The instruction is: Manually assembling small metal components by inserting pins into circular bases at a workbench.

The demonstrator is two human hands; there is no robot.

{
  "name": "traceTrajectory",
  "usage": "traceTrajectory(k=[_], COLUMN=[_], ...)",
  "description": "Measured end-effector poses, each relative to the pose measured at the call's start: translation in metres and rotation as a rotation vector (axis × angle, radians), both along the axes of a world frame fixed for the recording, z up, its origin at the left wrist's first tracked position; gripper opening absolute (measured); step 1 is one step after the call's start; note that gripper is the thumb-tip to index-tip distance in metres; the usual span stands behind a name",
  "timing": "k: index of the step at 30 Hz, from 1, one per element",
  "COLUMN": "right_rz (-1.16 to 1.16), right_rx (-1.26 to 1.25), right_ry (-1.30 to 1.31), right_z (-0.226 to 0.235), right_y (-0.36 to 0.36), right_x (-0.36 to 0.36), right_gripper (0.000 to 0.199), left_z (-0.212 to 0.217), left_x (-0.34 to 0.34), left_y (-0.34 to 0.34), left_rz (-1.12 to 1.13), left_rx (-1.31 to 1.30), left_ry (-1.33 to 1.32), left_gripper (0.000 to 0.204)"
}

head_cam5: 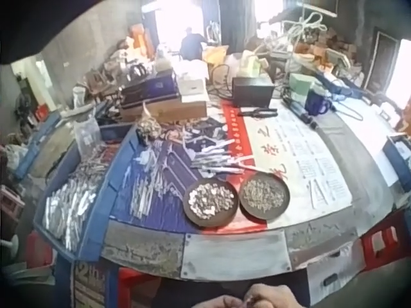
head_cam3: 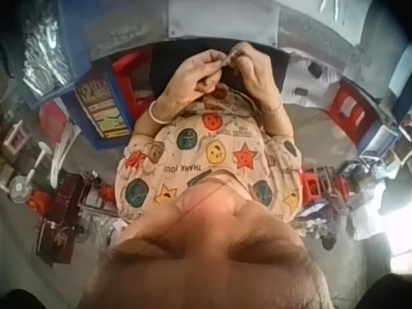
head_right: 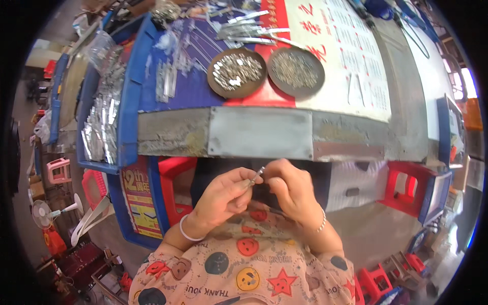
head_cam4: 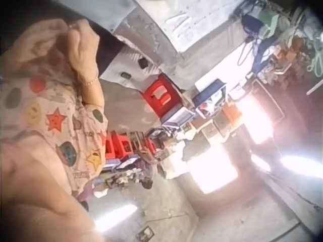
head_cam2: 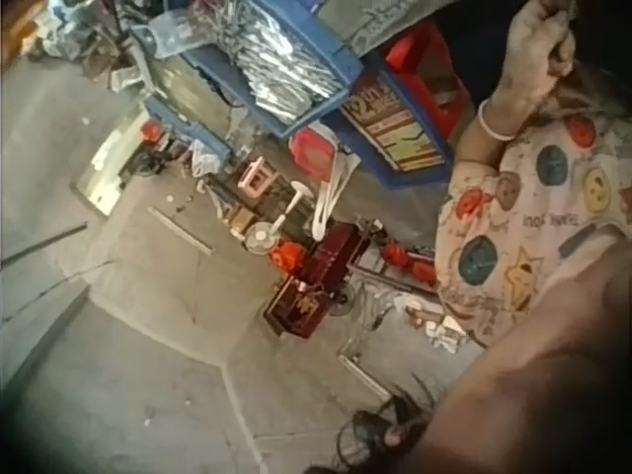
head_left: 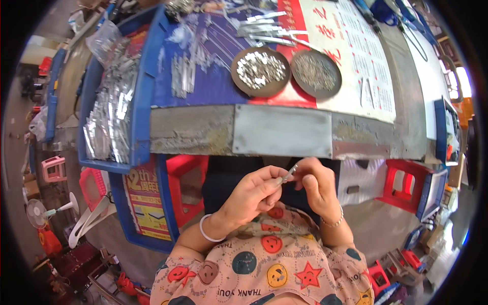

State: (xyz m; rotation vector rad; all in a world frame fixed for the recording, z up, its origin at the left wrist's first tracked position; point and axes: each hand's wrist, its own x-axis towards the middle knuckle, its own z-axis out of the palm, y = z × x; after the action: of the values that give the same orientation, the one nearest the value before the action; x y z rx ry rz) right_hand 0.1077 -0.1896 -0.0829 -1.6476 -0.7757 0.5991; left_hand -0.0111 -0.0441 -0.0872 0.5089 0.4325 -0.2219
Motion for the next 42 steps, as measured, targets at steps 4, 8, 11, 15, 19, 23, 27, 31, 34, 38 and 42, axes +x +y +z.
traceTrajectory(k=[4, 8, 11, 15, 19, 23, 27, 31, 34, 38, 42], right_rz=[-0.357, -0.446, -0.484, -0.512, -0.546, -0.478, -0.507, -0.513, -0.472, -0.436, -0.426], right_rx=[-0.008, 0.096, 0.119, 0.133, 0.19, 0.142, 0.172, 0.302, 0.38, 0.452, 0.487], right_ry=[-0.005, -0.134, -0.14, -0.135, -0.096, -0.148, -0.041, 0.34, 0.588, 0.77, 0.915], right_z=[-0.009, -0.014, -0.022, -0.029, -0.031, -0.029, -0.026, -0.016, -0.01, -0.005, -0.004], right_y=[-0.014, -0.026, -0.032, -0.029, -0.024, -0.025, -0.027, -0.031, -0.038, -0.046, -0.05], right_x=[0.0, 0.012, 0.02, 0.029, 0.035, 0.039, 0.04, 0.046, 0.052, 0.051, 0.047], right_gripper=[0.017, 0.016, 0.018, 0.016, 0.015, 0.014, 0.017, 0.019, 0.021, 0.027, 0.034], left_z=[0.013, 0.008, -0.002, -0.012, -0.019, 0.009, 0.043, 0.065, 0.064, 0.032, 0.022], left_x=[0.02, 0.058, 0.079, 0.089, 0.086, 0.1, 0.134, 0.154, 0.151, 0.133, 0.118], left_y=[0.042, 0.126, 0.182, 0.216, 0.212, 0.185, 0.141, 0.087, 0.041, 0.005, -0.007], left_rz=[0.297, 0.581, 0.568, 0.345, 0.379, 0.398, 0.275, 0.146, -0.096, -0.323, -0.371], left_rx=[0.688, 1.579, 2.112, 2.295, 2.508, 2.533, 2.187, 1.927, 1.537, 1.145, 0.892], left_ry=[-0.044, -0.018, 0.089, 0.351, 0.301, 0.13, -0.087, -0.446, -0.494, -0.445, -0.282], left_gripper=[0.021, 0.012, 0.013, 0.018, 0.023, 0.025, 0.018, 0.016, 0.015, 0.02, 0.023])
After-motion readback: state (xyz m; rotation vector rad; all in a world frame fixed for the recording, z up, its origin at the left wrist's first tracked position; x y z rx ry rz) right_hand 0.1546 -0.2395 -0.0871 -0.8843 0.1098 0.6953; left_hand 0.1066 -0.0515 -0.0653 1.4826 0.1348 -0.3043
